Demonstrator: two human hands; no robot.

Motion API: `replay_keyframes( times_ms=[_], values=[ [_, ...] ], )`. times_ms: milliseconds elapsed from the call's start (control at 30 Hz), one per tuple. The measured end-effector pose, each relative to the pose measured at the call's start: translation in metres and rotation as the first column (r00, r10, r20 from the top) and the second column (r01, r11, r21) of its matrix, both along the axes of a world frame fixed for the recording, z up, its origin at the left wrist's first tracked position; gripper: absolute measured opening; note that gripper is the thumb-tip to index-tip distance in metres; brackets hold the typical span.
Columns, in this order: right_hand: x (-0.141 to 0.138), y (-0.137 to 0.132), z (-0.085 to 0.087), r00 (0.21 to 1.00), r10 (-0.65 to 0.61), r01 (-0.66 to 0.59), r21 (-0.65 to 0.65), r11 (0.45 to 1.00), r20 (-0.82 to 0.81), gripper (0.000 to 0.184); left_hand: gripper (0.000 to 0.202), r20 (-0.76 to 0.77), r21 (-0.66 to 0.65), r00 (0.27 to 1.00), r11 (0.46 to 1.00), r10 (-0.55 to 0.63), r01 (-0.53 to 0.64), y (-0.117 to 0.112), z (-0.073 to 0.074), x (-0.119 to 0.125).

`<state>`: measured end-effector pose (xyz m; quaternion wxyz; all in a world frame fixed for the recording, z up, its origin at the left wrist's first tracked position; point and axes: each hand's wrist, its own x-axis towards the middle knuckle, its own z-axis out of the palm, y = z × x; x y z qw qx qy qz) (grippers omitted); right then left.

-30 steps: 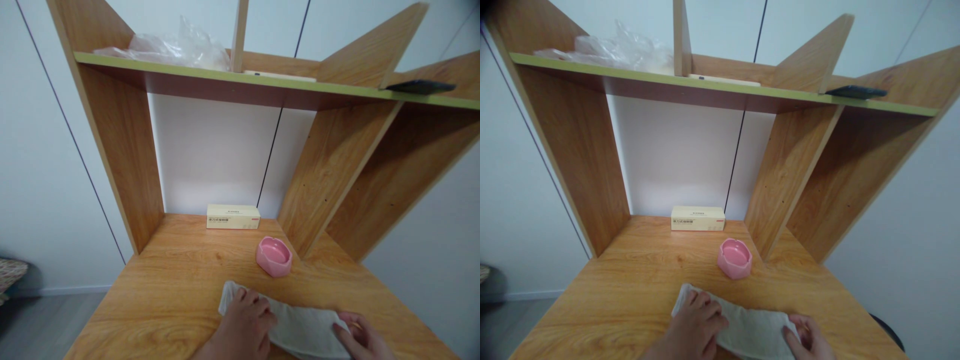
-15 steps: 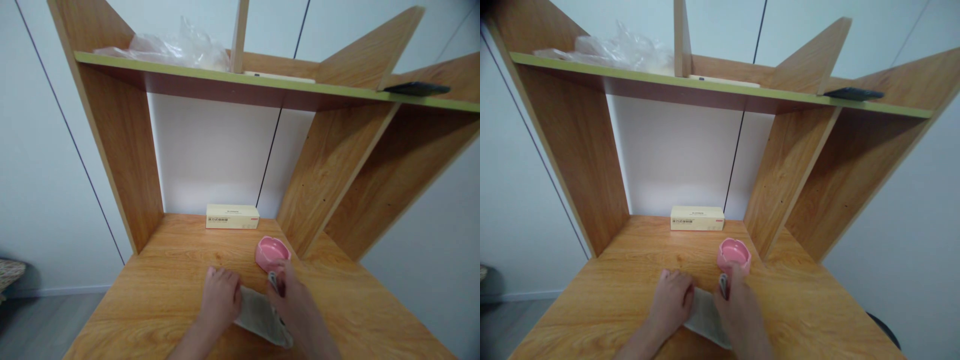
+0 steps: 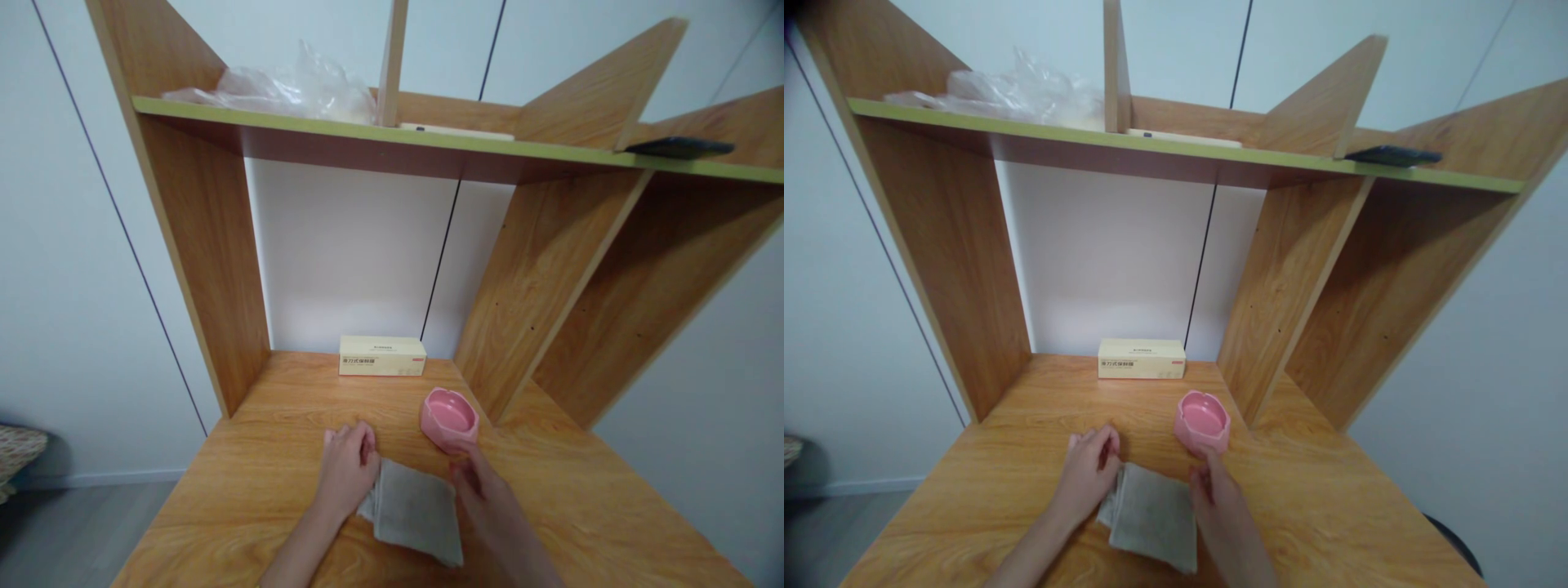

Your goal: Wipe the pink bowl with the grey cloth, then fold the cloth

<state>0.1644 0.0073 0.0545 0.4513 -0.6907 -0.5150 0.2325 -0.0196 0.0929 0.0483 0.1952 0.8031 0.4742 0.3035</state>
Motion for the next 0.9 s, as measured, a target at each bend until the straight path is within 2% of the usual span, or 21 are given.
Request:
replay_keyframes(
  times_ms=[67,133,267,400,533,733,900],
  values=[
    [0.021,-0.008,-0.007,0.992,-0.095,0.100,-0.058,0.993,0.089,0.028,0.011,-0.015,-0.023,0.998,0.998,-0.054,0.054,-0.003,0.001,0.003],
    [0.032,-0.013,-0.018,0.987,-0.107,0.121,-0.122,0.985,0.119,0.030,0.013,-0.039,-0.050,0.996,0.995,-0.082,0.080,-0.006,0.002,0.006],
    [0.030,-0.020,-0.036,0.993,-0.033,0.056,-0.209,0.976,0.112,0.036,0.024,-0.092,-0.098,0.988,0.989,-0.121,0.111,-0.010,0.001,0.007],
    [0.025,-0.022,-0.040,0.998,0.041,-0.028,-0.269,0.963,0.043,0.040,0.027,-0.133,-0.109,0.980,0.985,-0.146,0.132,-0.010,0.000,0.005],
    [0.026,-0.023,-0.045,0.999,0.014,-0.023,-0.271,0.962,-0.033,0.046,0.033,-0.127,-0.145,0.976,0.977,-0.178,0.159,-0.011,0.003,0.005],
    [0.015,-0.017,-0.057,0.995,-0.018,-0.003,-0.205,0.979,-0.099,0.054,0.035,-0.112,-0.116,0.990,0.991,-0.084,0.071,-0.006,0.006,0.003],
    [0.010,-0.010,-0.065,0.992,0.026,-0.054,-0.230,0.972,-0.123,0.043,0.036,-0.127,-0.111,0.991,0.994,-0.031,0.017,-0.002,0.001,0.000]
  ],
)
